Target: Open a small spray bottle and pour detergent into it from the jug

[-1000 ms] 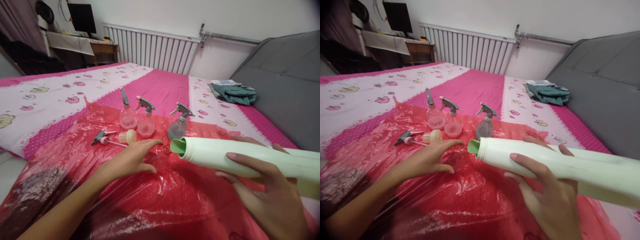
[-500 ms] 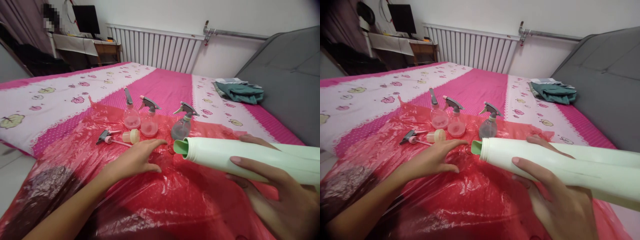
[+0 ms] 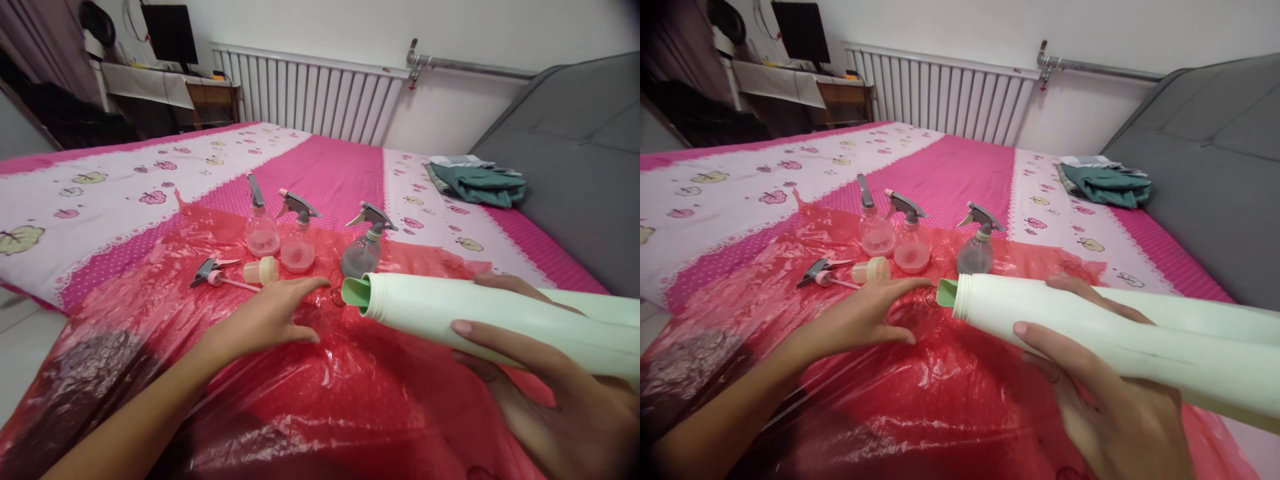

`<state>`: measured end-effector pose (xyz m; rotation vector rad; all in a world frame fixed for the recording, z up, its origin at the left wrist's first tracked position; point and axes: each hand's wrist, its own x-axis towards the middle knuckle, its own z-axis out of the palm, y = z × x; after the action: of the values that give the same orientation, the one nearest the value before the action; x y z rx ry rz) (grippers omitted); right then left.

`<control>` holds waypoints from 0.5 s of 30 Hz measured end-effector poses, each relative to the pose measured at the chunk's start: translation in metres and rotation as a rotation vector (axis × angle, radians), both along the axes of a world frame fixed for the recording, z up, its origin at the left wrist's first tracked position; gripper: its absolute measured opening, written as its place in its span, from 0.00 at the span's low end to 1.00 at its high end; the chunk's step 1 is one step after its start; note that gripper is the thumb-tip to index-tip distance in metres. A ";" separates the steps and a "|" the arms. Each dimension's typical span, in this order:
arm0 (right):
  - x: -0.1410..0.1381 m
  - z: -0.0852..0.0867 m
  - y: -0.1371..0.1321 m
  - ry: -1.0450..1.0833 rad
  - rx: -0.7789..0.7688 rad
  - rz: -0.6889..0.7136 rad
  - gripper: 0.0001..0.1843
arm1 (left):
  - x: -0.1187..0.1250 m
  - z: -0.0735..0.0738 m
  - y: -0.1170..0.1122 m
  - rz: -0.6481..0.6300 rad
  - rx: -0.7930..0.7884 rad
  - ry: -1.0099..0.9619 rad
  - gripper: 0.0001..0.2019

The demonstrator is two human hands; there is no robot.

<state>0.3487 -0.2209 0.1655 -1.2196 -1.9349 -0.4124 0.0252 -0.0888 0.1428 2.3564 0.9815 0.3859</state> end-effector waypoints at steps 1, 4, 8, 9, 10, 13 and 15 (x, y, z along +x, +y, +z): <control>0.000 0.000 0.000 -0.012 0.008 0.008 0.14 | 0.000 0.000 0.000 0.001 -0.001 0.004 0.43; -0.002 0.001 -0.001 -0.018 -0.005 0.006 0.12 | 0.000 0.001 -0.001 0.002 -0.004 0.005 0.44; -0.004 0.004 -0.002 -0.018 -0.025 0.009 0.10 | 0.001 0.001 0.000 0.004 0.003 0.003 0.44; -0.004 0.005 -0.002 -0.021 -0.016 0.011 0.11 | 0.001 0.001 0.000 0.003 0.005 0.006 0.44; -0.004 0.005 -0.002 -0.020 -0.009 0.012 0.11 | 0.001 0.001 0.000 0.004 0.007 0.009 0.44; -0.003 0.005 -0.002 -0.016 -0.010 0.013 0.10 | 0.001 0.000 0.000 0.004 0.011 0.018 0.44; -0.002 0.003 -0.002 -0.014 -0.016 0.015 0.10 | 0.001 -0.001 0.000 0.002 0.018 0.017 0.44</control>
<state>0.3471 -0.2233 0.1689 -1.2144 -1.9613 -0.3997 0.0261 -0.0884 0.1423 2.3780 0.9924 0.3778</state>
